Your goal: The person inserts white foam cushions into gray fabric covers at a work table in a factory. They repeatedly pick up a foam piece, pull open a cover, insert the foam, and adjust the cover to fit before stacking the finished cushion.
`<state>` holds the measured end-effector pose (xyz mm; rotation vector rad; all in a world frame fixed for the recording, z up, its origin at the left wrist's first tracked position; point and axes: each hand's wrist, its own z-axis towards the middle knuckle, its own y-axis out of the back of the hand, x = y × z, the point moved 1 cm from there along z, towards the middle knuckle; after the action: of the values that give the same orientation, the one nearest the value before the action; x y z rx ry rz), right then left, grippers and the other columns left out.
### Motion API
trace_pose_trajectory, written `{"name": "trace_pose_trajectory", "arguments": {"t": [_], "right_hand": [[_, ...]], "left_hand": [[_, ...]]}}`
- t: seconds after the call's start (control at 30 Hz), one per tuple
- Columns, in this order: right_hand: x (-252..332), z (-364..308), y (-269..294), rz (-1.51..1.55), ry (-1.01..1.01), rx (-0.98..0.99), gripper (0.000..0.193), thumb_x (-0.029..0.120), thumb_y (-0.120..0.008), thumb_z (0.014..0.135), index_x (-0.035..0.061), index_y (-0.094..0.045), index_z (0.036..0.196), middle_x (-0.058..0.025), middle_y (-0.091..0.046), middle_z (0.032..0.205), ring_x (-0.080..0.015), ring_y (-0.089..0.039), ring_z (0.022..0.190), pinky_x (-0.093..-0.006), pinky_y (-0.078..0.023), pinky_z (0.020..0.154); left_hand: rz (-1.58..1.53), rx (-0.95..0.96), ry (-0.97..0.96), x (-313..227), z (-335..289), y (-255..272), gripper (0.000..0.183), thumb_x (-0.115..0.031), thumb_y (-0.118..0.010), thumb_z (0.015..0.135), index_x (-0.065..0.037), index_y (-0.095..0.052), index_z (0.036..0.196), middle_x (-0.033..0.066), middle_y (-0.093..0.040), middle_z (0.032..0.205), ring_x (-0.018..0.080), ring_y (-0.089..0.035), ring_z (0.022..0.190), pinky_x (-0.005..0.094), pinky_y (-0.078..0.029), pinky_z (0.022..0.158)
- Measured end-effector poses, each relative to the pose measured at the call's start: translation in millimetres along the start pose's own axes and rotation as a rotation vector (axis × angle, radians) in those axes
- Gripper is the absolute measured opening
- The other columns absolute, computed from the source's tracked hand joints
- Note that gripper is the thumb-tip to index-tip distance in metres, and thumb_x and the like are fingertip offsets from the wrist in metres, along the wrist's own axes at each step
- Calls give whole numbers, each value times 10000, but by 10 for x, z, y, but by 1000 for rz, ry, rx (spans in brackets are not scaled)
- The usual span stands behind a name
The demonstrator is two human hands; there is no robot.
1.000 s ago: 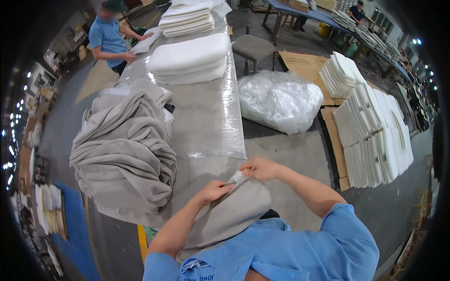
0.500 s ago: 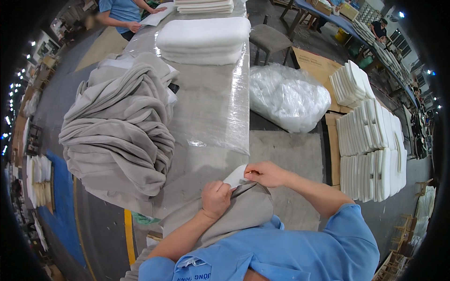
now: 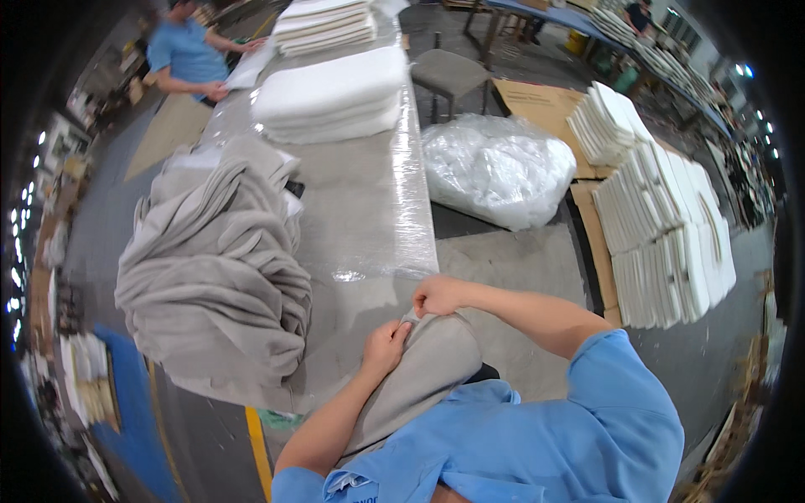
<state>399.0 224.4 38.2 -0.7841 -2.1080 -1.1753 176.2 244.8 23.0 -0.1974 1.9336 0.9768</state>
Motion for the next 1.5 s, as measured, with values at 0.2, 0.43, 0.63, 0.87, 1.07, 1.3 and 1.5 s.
{"name": "trace_pose_trajectory", "arguments": {"t": [0.2, 0.43, 0.63, 0.87, 1.07, 1.3, 1.5], "right_hand": [[-232, 165, -19, 322, 32, -71, 164, 81, -649, 831, 83, -797, 901, -58, -735, 798, -173, -636, 708, -342, -521, 637], [-882, -575, -631, 1187, -131, -442, 328, 176, -737, 948, 99, -652, 1255, 10, -615, 997, -113, -586, 850, -293, -510, 700], [-441, -510, -1321, 1336, -90, -601, 469, 183, -810, 926, 122, -528, 1296, -1, -574, 1079, -100, -564, 960, -285, -489, 762], [-307, -687, -1283, 1634, -24, -763, 235, 239, -764, 976, 138, -572, 1064, 50, -574, 918, -81, -535, 823, -251, -451, 692], [-229, -908, -1168, 1941, -142, -875, 135, 206, -688, 1026, 135, -593, 961, 34, -611, 885, -96, -594, 829, -259, -499, 747], [-172, -850, -1030, 1983, -341, -826, 594, 497, -314, 1135, 9, -621, 1281, -191, -694, 1250, -296, -663, 1188, -464, -539, 1032], [-711, -672, -1083, 2163, -256, -555, 827, 741, -318, 1032, 57, -617, 1387, -173, -711, 1264, -314, -689, 1147, -488, -554, 1007]], "left_hand": [[40, 138, -111, 355, 351, -73, 405, -329, -559, 1077, 13, -634, 873, 183, -645, 786, 253, -585, 673, 407, -461, 653], [-663, 263, 235, 510, 486, -56, 386, -282, -512, 1123, -8, -615, 872, 19, -607, 816, 125, -515, 701, 309, -441, 645], [-711, 288, 286, 189, 412, 11, 368, -278, -521, 1122, -14, -628, 888, 2, -599, 828, 111, -507, 713, 298, -441, 650], [-672, 272, 218, -100, 379, -100, 348, -272, -531, 1121, -22, -643, 907, -17, -590, 842, 94, -498, 727, 285, -441, 657], [-54, 94, -250, 89, 503, -126, 312, -283, -571, 1105, -32, -685, 960, -7, -645, 887, 87, -535, 732, 294, -456, 649], [-422, 633, 474, 116, 567, -34, 266, -326, -645, 1065, -79, -745, 1054, 24, -739, 912, 117, -633, 734, 331, -515, 635], [-287, 718, 417, -23, 508, -175, 370, -376, -627, 1051, -25, -736, 1096, 86, -759, 873, 202, -709, 813, 383, -541, 714]]}}
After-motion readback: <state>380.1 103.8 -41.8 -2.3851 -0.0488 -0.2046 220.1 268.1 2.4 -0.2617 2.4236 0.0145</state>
